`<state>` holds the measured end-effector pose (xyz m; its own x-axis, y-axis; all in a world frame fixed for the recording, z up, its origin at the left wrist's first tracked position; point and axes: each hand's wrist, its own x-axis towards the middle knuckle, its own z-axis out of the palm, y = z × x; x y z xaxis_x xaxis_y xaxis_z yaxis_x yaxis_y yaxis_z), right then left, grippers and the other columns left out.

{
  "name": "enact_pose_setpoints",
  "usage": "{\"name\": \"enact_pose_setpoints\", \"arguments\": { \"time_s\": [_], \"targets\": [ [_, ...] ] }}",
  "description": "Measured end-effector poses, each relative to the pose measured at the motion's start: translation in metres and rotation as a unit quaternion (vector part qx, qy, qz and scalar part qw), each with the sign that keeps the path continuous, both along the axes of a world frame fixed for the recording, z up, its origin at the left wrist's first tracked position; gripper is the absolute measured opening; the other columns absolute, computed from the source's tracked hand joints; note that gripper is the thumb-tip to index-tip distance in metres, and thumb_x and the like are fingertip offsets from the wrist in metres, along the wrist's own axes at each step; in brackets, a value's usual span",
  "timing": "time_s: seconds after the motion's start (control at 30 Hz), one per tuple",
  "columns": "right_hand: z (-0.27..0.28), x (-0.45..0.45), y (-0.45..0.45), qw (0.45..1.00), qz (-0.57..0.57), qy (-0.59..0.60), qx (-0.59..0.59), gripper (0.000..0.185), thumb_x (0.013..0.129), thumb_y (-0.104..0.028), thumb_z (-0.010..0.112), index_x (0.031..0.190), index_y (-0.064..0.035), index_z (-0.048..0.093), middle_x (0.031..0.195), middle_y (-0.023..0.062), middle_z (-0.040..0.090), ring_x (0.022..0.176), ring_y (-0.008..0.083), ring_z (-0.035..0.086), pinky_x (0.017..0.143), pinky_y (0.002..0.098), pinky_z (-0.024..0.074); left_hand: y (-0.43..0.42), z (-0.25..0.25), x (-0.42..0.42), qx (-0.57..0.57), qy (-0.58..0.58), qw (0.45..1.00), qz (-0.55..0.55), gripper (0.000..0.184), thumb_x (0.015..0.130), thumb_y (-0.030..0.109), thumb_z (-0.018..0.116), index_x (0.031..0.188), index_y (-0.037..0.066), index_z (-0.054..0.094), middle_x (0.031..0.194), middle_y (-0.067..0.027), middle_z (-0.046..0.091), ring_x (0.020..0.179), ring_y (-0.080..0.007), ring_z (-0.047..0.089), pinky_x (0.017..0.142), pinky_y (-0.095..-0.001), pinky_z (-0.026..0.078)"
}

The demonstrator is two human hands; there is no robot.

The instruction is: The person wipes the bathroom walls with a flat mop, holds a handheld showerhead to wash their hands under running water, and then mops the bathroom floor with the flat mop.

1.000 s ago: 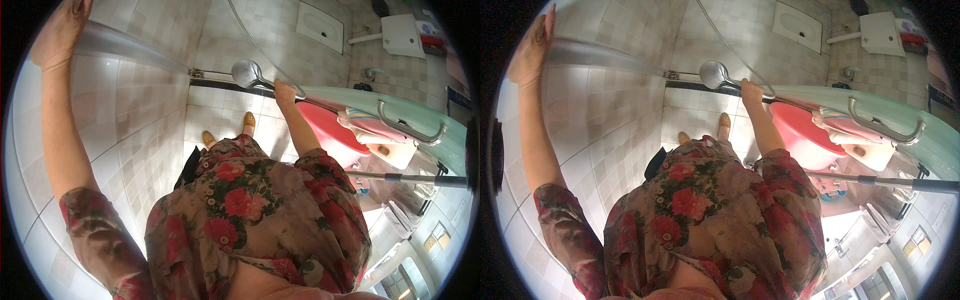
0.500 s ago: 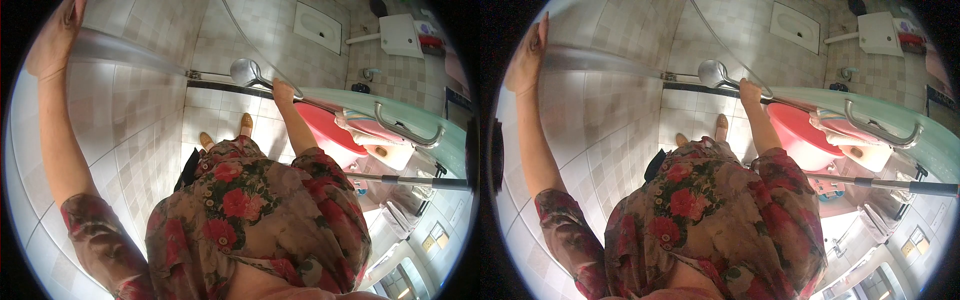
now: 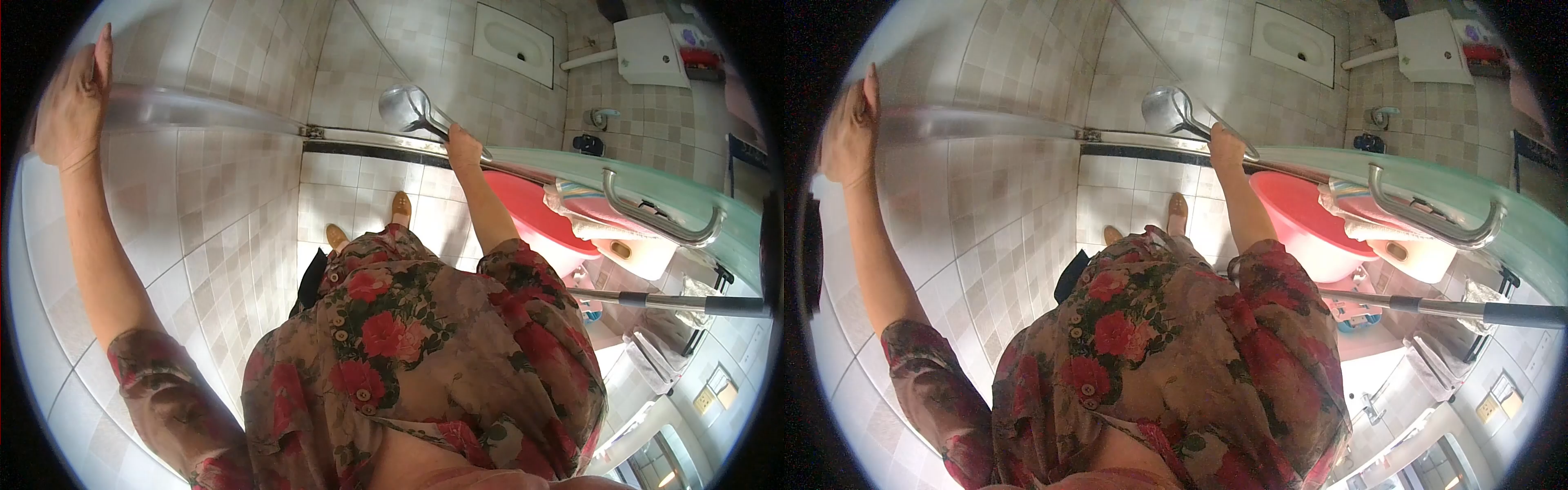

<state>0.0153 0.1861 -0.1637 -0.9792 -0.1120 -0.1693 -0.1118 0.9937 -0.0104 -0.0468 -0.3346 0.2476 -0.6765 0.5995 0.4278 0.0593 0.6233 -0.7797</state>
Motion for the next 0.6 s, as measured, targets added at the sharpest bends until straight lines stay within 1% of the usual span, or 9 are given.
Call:
{"name": "enact_pose_setpoints", "arguments": {
  "time_s": [0.03, 0.1, 0.13, 0.2, 0.33, 0.4, 0.43, 0.5, 0.6],
  "targets": [
    [0.001, -0.002, 0.001, 1.0, 0.0, 0.0, -0.001, 0.032, 0.073, -0.026, 0.073, 0.089, -0.0088, 0.05, 0.079, 0.0096, 0.064, 0.074, 0.0265, 0.067, 0.062, 0.0363, 0.0538, 0.002, 0.0, 0.001, -0.001, 0.0, 1.0, 0.0, 0.031, 0.089, 0.041, 0.054, 0.074, 0.015, 0.06, 0.06, -0.0007, 0.059, 0.051, -0.0172, 0.059, 0.045, -0.0281, 0.046],
    [0.002, -0.006, 0.001, 1.0, -0.012, 0.003, 0.002, 0.034, 0.072, -0.025, 0.074, 0.09, -0.0084, 0.05, 0.079, 0.0096, 0.064, 0.076, 0.0267, 0.066, 0.065, 0.0355, 0.0538, 0.005, -0.004, 0.004, 0.022, 0.002, 0.999, 0.039, 0.031, 0.09, 0.041, 0.053, 0.072, 0.016, 0.06, 0.061, -0.0001, 0.059, 0.052, -0.0162, 0.06, 0.046, -0.0281, 0.046],
    [0.002, -0.008, 0.002, 1.0, -0.012, 0.003, 0.001, 0.034, 0.072, -0.025, 0.074, 0.09, -0.0084, 0.05, 0.079, 0.0096, 0.064, 0.076, 0.0267, 0.066, 0.065, 0.0355, 0.0538, 0.006, -0.004, 0.004, 0.021, 0.002, 0.999, 0.039, 0.031, 0.09, 0.041, 0.053, 0.072, 0.016, 0.06, 0.061, -0.0001, 0.059, 0.052, -0.0162, 0.06, 0.046, -0.0281, 0.046],
    [0.003, -0.012, 0.003, 1.0, -0.017, -0.001, -0.005, 0.035, 0.072, -0.026, 0.074, 0.091, -0.0085, 0.05, 0.08, 0.0094, 0.064, 0.077, 0.0275, 0.066, 0.065, 0.0357, 0.0538, 0.007, -0.004, 0.004, 0.004, 0.016, 0.996, 0.087, 0.031, 0.09, 0.041, 0.053, 0.073, 0.016, 0.06, 0.061, 0.0, 0.06, 0.053, -0.0149, 0.06, 0.047, -0.0272, 0.047],
    [0.001, -0.023, 0.006, 0.999, -0.037, 0.011, -0.009, 0.034, 0.071, -0.025, 0.074, 0.089, -0.0089, 0.05, 0.08, 0.0096, 0.063, 0.077, 0.028, 0.066, 0.065, 0.0367, 0.0538, 0.008, -0.004, 0.004, 0.017, 0.004, 0.995, 0.097, 0.03, 0.09, 0.042, 0.053, 0.076, 0.016, 0.061, 0.062, 0.0006, 0.06, 0.054, -0.0141, 0.061, 0.048, -0.0255, 0.048],
    [0.005, -0.03, 0.009, 0.998, -0.054, -0.028, -0.03, 0.031, 0.075, -0.025, 0.07, 0.092, -0.0092, 0.049, 0.085, 0.0125, 0.064, 0.08, 0.0313, 0.065, 0.065, 0.0414, 0.0528, 0.008, -0.006, 0.004, 0.017, 0.021, 0.996, 0.084, 0.029, 0.09, 0.042, 0.052, 0.079, 0.017, 0.061, 0.064, 0.0014, 0.061, 0.056, -0.0134, 0.062, 0.05, -0.024, 0.049],
    [0.003, -0.033, 0.01, 0.998, -0.053, -0.029, -0.031, 0.031, 0.075, -0.025, 0.07, 0.092, -0.0092, 0.049, 0.085, 0.0125, 0.064, 0.08, 0.0313, 0.065, 0.065, 0.0414, 0.0528, 0.008, -0.007, 0.005, 0.016, 0.021, 0.996, 0.085, 0.029, 0.09, 0.042, 0.052, 0.079, 0.017, 0.061, 0.064, 0.0014, 0.061, 0.056, -0.0134, 0.062, 0.05, -0.024, 0.049],
    [-0.002, -0.038, 0.013, 0.998, -0.06, 0.006, -0.021, 0.032, 0.072, -0.024, 0.073, 0.089, -0.0093, 0.05, 0.082, 0.0105, 0.063, 0.077, 0.0288, 0.066, 0.064, 0.0392, 0.0538, 0.008, -0.009, 0.005, 0.009, 0.025, 0.993, 0.113, 0.028, 0.09, 0.042, 0.052, 0.08, 0.018, 0.062, 0.065, 0.0024, 0.062, 0.057, -0.0127, 0.062, 0.051, -0.0238, 0.05],
    [-0.003, -0.045, 0.016, 0.997, -0.07, 0.006, -0.019, 0.033, 0.072, -0.025, 0.073, 0.091, -0.0093, 0.051, 0.083, 0.0107, 0.063, 0.078, 0.0298, 0.066, 0.065, 0.0396, 0.0536, 0.009, -0.008, 0.005, 0.009, 0.025, 0.993, 0.112, 0.029, 0.091, 0.042, 0.052, 0.078, 0.018, 0.062, 0.064, 0.0027, 0.062, 0.056, -0.0123, 0.062, 0.05, -0.0236, 0.049]
  ]
}}
